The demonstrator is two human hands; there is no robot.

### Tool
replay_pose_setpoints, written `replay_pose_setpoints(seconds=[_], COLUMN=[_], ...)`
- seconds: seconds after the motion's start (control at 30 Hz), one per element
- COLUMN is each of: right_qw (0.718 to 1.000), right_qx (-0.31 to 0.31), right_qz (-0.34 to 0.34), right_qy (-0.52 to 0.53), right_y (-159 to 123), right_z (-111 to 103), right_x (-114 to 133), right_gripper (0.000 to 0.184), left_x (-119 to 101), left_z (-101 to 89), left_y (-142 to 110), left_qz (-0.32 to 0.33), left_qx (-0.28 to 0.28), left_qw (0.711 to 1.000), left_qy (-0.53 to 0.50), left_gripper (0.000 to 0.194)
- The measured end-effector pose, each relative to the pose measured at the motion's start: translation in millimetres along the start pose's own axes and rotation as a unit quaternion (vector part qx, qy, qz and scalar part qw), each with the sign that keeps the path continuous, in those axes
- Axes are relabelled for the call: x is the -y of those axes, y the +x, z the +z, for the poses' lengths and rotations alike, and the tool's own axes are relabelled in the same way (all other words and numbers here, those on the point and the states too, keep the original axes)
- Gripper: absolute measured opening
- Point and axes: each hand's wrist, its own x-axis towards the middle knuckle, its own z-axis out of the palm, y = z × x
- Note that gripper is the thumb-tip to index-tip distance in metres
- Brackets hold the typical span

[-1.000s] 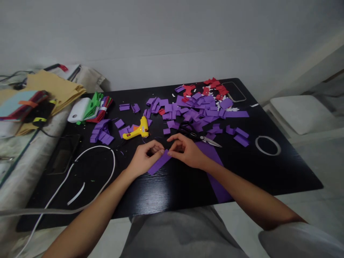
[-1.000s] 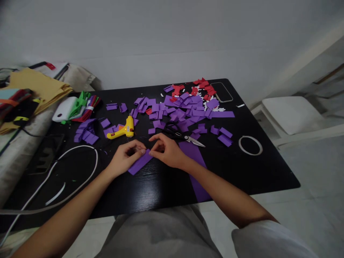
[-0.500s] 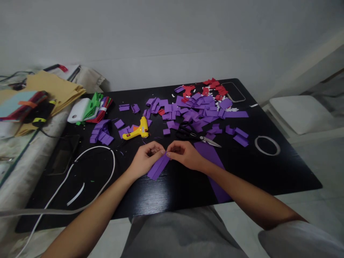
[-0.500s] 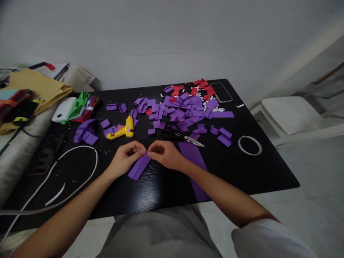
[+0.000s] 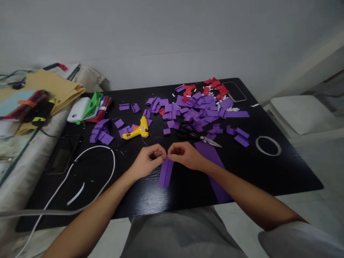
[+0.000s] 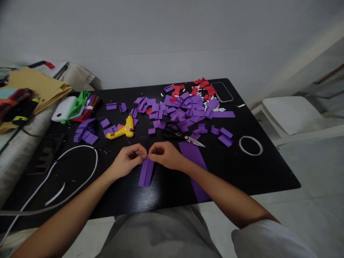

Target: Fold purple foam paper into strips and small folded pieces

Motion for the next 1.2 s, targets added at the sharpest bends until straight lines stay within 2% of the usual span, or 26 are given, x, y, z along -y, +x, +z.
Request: replay_pose_setpoints(seconds=[0.1, 0.2, 0.53, 0.97, 1.1, 1.2], right_qw=[1.0, 0.999, 1.0, 0.999, 0.998, 0.998], right_qx=[-0.004, -0.006, -0.002, 0.033, 0.045, 0.043], right_qz=[0.013, 0.018, 0.014, 0.031, 0.037, 0.041], right_qy=[0.023, 0.031, 0.014, 0.027, 0.036, 0.032], right_y=[1.1, 1.7, 0.2, 0.2, 0.7, 1.3], right_z=[-2.5, -3.7, -0.7, -0.7, -1.1, -8.2], right_x=[1.7, 1.7, -1.7, -6.2, -4.7, 0.3], right_gripper=[0.011, 0.011, 0.009, 0.011, 0.009, 0.006], left_x=[-0.4, -0.3, 3.4, 4.6, 4.5, 4.5], left_z=[-2.3, -4.9, -1.1, -3.6, -2.2, -6.7], left_y=[1.3, 1.9, -1.6, -0.8, -1.6, -1.4], left_qz=[0.002, 0.005, 0.009, 0.029, 0.039, 0.044], left_qx=[-0.033, -0.041, 0.015, 0.054, 0.043, 0.011], left_qw=[0.999, 0.999, 1.0, 0.998, 0.998, 0.998], left_qy=[-0.007, -0.006, 0.024, 0.035, 0.041, 0.036], left_gripper=[0.016, 0.016, 0.015, 0.016, 0.014, 0.012])
